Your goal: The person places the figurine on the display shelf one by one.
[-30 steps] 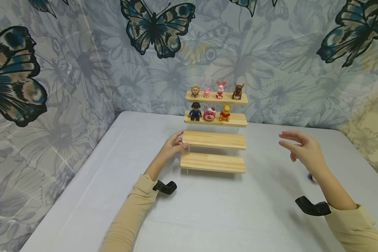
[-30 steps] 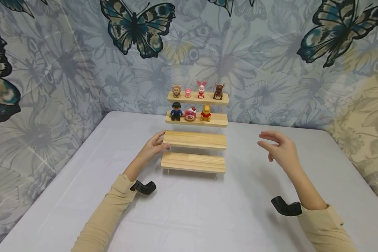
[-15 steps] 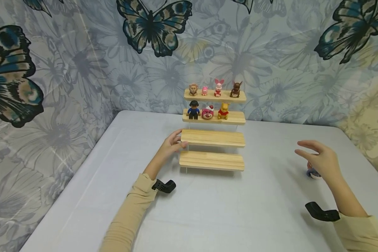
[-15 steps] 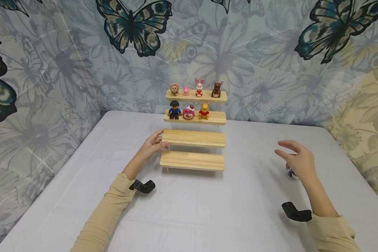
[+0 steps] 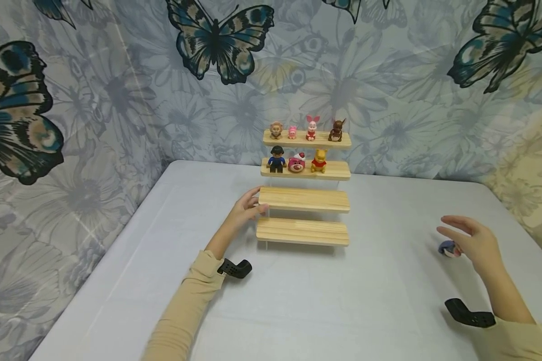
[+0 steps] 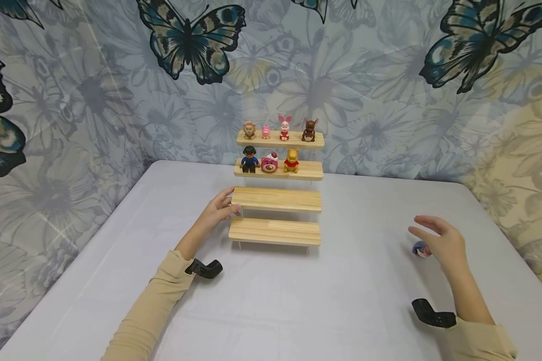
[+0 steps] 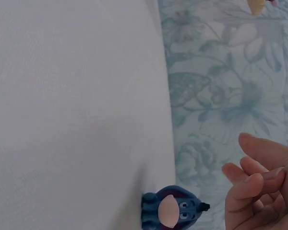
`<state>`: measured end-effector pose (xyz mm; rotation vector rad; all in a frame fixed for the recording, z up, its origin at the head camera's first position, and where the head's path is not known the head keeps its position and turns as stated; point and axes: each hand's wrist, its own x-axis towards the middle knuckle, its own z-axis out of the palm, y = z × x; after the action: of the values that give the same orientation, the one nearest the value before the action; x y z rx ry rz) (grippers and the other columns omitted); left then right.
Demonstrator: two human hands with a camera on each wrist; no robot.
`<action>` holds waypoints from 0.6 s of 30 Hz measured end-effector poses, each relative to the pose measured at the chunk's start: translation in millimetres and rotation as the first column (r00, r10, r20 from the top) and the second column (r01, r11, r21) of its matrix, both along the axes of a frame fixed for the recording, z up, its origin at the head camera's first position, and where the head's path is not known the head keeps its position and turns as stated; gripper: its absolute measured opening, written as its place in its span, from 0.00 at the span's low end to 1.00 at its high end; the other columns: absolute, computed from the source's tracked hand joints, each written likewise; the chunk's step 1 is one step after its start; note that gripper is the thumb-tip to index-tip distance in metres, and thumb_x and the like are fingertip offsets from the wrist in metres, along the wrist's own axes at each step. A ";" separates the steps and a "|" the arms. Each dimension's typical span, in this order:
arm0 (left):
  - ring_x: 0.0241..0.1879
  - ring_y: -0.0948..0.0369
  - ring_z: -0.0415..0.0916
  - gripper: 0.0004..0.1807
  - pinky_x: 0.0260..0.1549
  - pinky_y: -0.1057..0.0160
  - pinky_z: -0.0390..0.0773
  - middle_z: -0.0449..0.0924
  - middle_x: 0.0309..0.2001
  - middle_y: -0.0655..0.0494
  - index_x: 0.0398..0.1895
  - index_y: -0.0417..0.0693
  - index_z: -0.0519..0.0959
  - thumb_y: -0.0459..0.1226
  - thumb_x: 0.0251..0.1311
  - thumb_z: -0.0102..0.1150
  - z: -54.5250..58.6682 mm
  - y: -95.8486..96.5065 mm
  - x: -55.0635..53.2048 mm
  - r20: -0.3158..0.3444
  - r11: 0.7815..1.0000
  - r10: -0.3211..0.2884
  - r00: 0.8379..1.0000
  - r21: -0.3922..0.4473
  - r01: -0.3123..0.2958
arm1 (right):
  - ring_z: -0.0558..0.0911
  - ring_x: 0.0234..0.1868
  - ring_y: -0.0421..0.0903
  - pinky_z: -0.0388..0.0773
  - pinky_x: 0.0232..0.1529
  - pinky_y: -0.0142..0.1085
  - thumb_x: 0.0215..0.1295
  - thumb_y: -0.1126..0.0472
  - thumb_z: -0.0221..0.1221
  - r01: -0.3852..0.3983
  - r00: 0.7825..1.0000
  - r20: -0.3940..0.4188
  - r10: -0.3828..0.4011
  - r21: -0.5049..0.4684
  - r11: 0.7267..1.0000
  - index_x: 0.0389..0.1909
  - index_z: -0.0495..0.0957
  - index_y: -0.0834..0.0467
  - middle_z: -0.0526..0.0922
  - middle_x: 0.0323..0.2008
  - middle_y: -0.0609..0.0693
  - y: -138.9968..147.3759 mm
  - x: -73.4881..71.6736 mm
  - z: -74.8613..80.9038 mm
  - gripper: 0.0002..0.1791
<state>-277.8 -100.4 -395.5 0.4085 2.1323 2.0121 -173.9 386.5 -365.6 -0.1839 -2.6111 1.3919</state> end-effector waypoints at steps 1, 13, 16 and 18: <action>0.35 0.59 0.73 0.36 0.35 0.56 0.64 0.74 0.48 0.46 0.67 0.46 0.55 0.38 0.56 0.57 -0.5 0.6 -0.2 -0.004 1.000 -0.001 1.000 0.001 0.001 | 0.69 0.12 0.45 0.68 0.15 0.36 0.56 0.53 0.61 0.010 1.000 0.010 -0.010 0.008 1.000 0.42 0.73 0.40 0.72 0.34 0.21 6.4 -1.0 -5.2 0.13; 0.35 0.57 0.73 0.38 0.33 0.60 0.64 0.75 0.44 0.47 0.68 0.45 0.52 0.40 0.56 0.57 -1.3 0.2 1.1 -0.017 1.000 -0.008 1.000 0.011 0.009 | 0.73 0.15 0.44 0.71 0.21 0.35 0.60 0.50 0.56 0.040 0.986 0.148 -0.074 0.224 0.974 0.58 0.59 0.75 0.73 0.45 0.63 13.2 9.3 -15.9 0.37; 0.35 0.58 0.72 0.38 0.32 0.61 0.64 0.75 0.43 0.47 0.68 0.44 0.52 0.40 0.56 0.56 -2.0 -0.1 0.6 -0.020 1.000 -0.017 1.000 0.014 0.017 | 0.72 0.15 0.43 0.72 0.20 0.35 0.59 0.49 0.57 0.046 0.983 0.165 -0.079 0.195 0.980 0.57 0.59 0.75 0.75 0.35 0.44 16.8 9.8 -18.8 0.38; 0.35 0.58 0.72 0.37 0.32 0.61 0.63 0.75 0.43 0.47 0.68 0.44 0.52 0.39 0.57 0.56 -2.5 0.2 0.1 -0.020 1.000 -0.018 1.000 0.016 0.018 | 0.71 0.15 0.43 0.72 0.20 0.35 0.58 0.48 0.57 0.050 0.982 0.170 -0.079 0.173 0.984 0.57 0.59 0.75 0.73 0.32 0.36 18.7 10.3 -20.2 0.39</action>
<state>-277.8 -100.2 -398.0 0.4505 2.1173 2.0256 -163.5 405.2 -385.8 -0.3818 -2.8219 1.1764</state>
